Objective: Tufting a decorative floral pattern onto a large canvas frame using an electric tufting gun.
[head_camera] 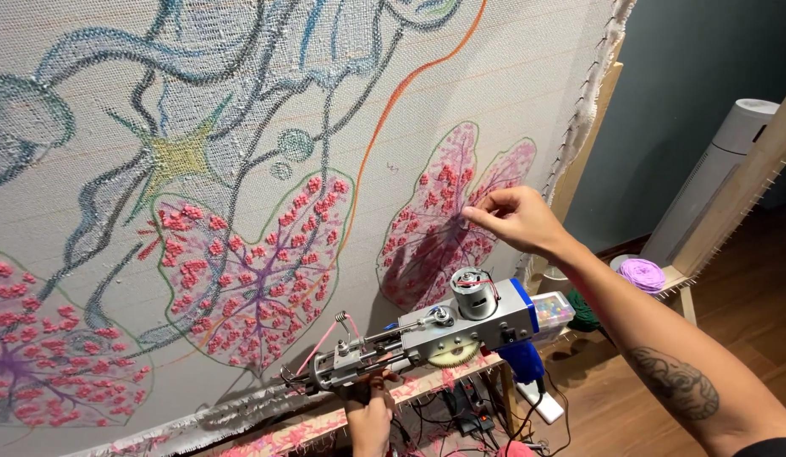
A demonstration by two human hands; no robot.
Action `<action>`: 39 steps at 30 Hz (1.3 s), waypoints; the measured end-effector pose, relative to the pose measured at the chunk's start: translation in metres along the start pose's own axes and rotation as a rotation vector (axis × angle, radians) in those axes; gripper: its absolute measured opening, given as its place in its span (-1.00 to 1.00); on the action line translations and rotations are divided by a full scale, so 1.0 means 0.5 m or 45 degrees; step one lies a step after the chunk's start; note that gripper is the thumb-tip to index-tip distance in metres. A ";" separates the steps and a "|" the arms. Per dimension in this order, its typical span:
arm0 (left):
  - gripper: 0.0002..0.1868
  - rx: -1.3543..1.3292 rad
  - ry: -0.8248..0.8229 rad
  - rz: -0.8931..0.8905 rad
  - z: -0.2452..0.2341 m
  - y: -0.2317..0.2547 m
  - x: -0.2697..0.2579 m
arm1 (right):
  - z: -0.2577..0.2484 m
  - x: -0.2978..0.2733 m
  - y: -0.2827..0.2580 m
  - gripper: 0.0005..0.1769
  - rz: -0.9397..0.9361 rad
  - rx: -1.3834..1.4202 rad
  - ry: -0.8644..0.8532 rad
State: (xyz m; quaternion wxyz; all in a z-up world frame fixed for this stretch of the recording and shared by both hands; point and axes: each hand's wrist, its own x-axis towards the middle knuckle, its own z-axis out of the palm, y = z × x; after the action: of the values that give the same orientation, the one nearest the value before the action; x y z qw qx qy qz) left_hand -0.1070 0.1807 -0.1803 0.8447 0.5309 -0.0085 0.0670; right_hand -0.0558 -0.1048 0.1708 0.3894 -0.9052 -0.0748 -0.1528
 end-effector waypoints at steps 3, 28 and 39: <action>-0.74 -0.029 0.000 0.011 0.008 0.002 -0.007 | 0.012 0.003 0.013 -0.65 -0.143 -0.054 0.095; -0.70 0.257 -0.425 0.080 0.282 0.245 0.016 | -0.103 -0.349 0.190 -0.27 0.641 0.854 -0.357; -0.86 -0.015 -0.695 0.238 0.444 0.223 0.044 | -0.204 -0.393 0.257 -0.59 0.345 1.079 -0.009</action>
State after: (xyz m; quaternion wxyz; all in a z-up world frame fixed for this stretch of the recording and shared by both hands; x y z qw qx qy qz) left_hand -0.0862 0.0315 0.0183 0.8044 0.5214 -0.2849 -0.0008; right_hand -0.2306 -0.2703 0.0834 0.7423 -0.6678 -0.0129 -0.0531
